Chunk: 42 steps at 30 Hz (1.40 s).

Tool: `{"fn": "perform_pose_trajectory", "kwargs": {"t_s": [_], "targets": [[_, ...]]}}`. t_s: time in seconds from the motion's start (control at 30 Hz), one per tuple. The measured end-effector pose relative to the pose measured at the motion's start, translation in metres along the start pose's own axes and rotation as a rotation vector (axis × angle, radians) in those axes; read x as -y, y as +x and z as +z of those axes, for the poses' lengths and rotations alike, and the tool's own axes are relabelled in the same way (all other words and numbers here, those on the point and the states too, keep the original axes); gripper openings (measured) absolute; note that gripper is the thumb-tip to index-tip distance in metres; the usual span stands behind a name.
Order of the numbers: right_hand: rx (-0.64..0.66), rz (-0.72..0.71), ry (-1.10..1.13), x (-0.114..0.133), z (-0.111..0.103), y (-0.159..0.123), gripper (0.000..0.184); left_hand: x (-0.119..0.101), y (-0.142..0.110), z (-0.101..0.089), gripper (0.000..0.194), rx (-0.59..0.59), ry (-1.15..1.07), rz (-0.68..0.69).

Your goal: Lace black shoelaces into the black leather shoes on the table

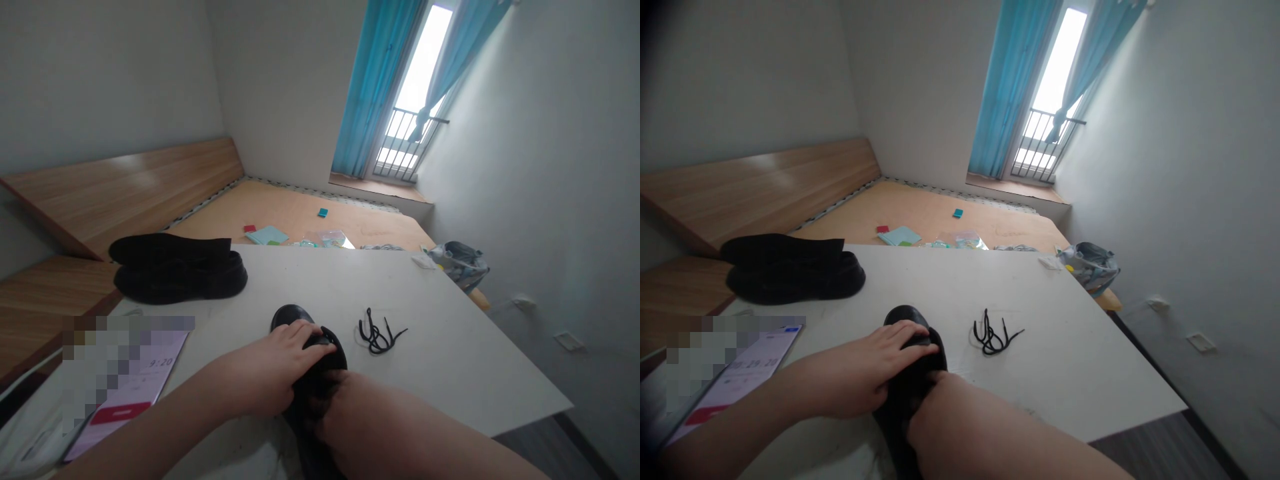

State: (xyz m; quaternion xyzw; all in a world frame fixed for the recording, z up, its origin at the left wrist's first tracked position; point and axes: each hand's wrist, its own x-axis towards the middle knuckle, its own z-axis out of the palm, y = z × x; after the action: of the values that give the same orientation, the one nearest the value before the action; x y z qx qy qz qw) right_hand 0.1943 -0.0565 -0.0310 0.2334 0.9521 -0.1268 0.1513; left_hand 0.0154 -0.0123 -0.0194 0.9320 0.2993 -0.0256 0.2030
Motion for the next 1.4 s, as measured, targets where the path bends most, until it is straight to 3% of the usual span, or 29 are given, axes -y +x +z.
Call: {"fn": "perform_pose_trajectory", "kwargs": {"t_s": [0.23, 0.3, 0.43, 0.57, 0.7, 0.8, 0.9, 1.23, 1.4], "targets": [[0.265, -0.032, -0.116, 0.004, -0.027, -0.007, 0.024, -0.001, 0.0, 0.0, 0.084, 0.0, 0.007, -0.01], [0.302, -0.102, -0.063, 0.001, -0.032, -0.008, 0.022, -0.001, -0.001, -0.001, 0.086, 0.002, 0.0, -0.008], [0.244, -0.245, 0.041, -0.012, -0.036, -0.015, 0.021, -0.001, -0.002, -0.001, 0.086, 0.016, 0.001, -0.015], [0.392, -0.362, 0.128, -0.021, -0.037, -0.014, 0.014, -0.001, -0.001, -0.001, 0.087, 0.034, 0.014, -0.028], [0.521, -0.249, -0.013, -0.009, -0.033, -0.007, 0.007, -0.001, 0.0, -0.001, 0.087, 0.032, 0.012, -0.011], [0.519, -0.122, -0.132, 0.006, -0.031, -0.003, 0.006, 0.0, 0.0, 0.0, 0.086, 0.035, 0.022, -0.018], [0.526, -0.086, -0.151, 0.014, -0.035, 0.0, 0.013, 0.0, -0.001, -0.001, 0.086, 0.031, 0.018, -0.017], [0.368, -0.092, -0.19, 0.014, -0.029, -0.004, 0.011, -0.003, -0.001, -0.002, 0.085, 0.031, 0.029, -0.029], [0.301, -0.085, -0.203, 0.014, -0.013, -0.001, 0.012, -0.011, 0.0, -0.001, 0.069, -0.09, 0.046, -0.031]]}}
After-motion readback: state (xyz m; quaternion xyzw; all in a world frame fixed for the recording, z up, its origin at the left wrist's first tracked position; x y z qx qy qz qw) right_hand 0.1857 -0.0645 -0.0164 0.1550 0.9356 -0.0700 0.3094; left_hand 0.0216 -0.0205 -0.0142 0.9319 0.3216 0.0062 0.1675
